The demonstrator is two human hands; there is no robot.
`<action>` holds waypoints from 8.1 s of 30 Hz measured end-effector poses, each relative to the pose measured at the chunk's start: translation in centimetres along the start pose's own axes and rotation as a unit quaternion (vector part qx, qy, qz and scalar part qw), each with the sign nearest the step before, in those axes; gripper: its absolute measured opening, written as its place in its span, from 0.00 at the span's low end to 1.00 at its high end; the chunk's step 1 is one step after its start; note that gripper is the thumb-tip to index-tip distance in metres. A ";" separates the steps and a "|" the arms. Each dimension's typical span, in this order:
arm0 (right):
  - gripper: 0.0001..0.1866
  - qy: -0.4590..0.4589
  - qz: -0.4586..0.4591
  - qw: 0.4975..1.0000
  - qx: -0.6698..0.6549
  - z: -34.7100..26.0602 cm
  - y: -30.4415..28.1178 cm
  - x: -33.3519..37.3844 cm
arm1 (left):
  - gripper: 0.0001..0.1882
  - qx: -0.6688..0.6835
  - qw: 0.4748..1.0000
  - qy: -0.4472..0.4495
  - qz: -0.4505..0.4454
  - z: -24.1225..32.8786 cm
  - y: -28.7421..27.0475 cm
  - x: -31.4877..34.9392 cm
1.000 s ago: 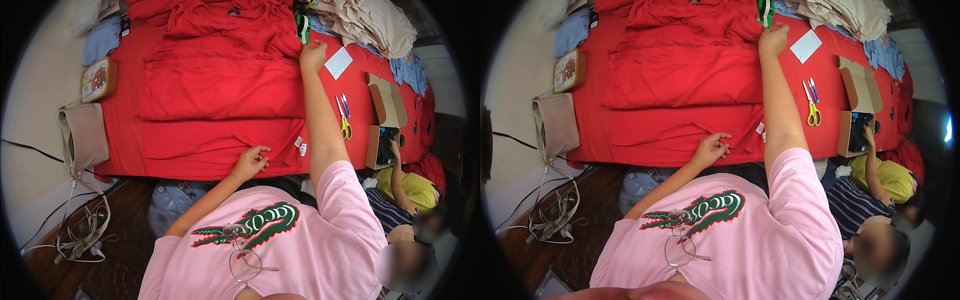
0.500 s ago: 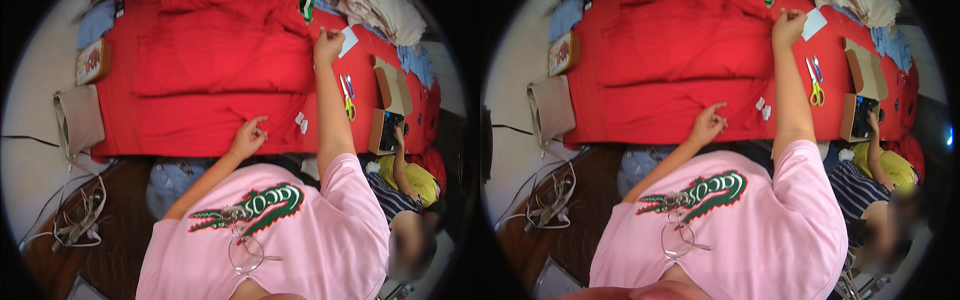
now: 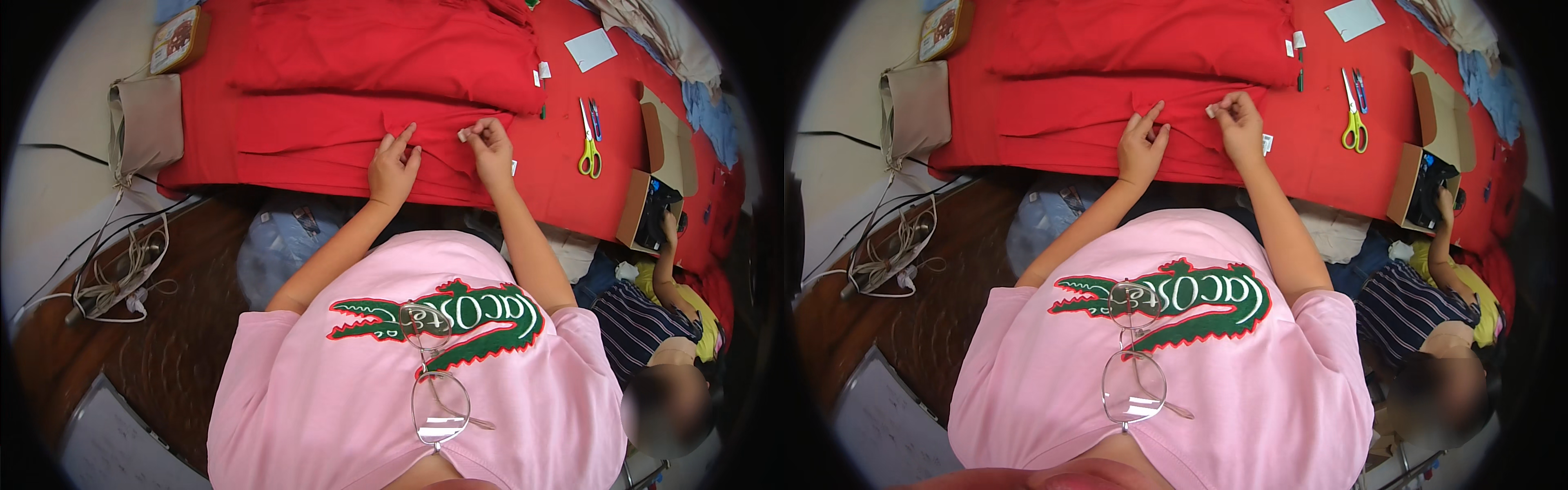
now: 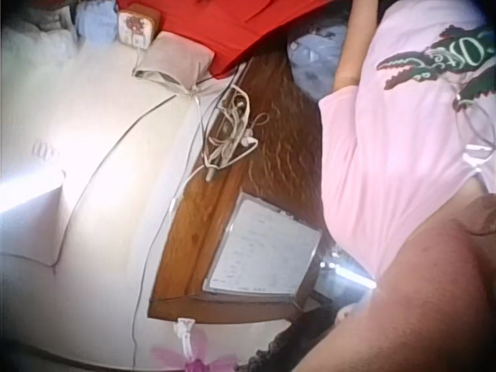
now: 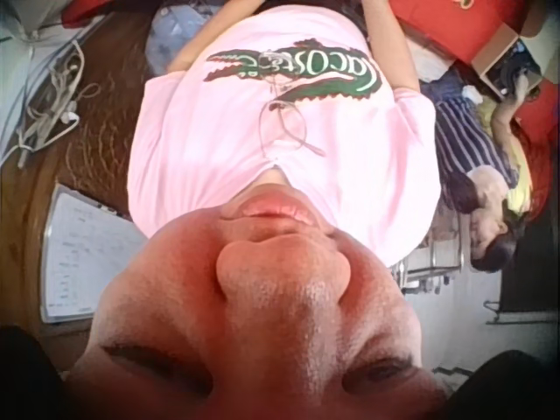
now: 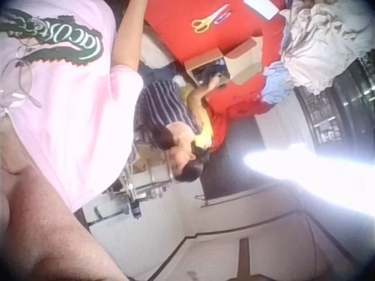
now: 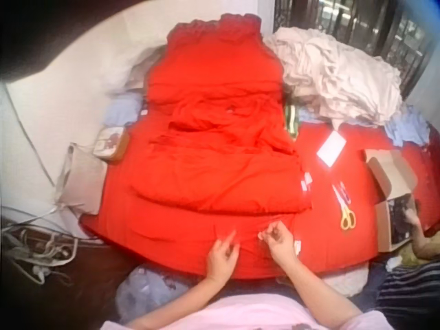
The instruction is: The person repeatedly uses yellow-handled scissors to cut small white tags from the edges of a red fabric garment laid on a table. The person adjusts the fabric between cuts and places the scissors down after each cut.
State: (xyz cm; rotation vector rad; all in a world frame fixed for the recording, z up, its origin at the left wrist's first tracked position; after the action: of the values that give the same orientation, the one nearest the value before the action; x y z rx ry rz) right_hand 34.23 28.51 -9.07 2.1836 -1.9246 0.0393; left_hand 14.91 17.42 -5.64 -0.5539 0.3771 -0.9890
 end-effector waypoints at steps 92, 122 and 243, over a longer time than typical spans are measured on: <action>0.17 0.111 -0.057 0.985 -0.117 -11.8 -10.7 -6.5 | 0.17 0.361 0.905 -0.220 -0.047 -12.9 -30.2 -19.3; 0.20 -0.063 0.263 0.616 0.740 -10.2 -28.1 -1.7 | 0.10 -0.165 0.958 0.236 -0.006 -1.7 -7.4 5.7; 0.16 -0.091 -0.400 0.821 0.396 -2.6 18.1 5.7 | 0.47 0.341 0.892 -0.098 0.280 -7.7 -15.0 2.8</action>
State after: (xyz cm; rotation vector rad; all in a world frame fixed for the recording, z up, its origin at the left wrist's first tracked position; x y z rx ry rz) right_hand 17.61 21.47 -2.76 3.4864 -0.9319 0.5942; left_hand 2.05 6.51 -3.03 0.1081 -0.0179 -0.4416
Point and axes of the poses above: each hand's wrist, its own x-axis away from the middle knuckle, its own y-axis out of the palm, z = x × y, the point moved 9 cm from there along -x, towards the middle knuckle, and after that the axes turned 9 degrees about z, right-handed, at the moved point
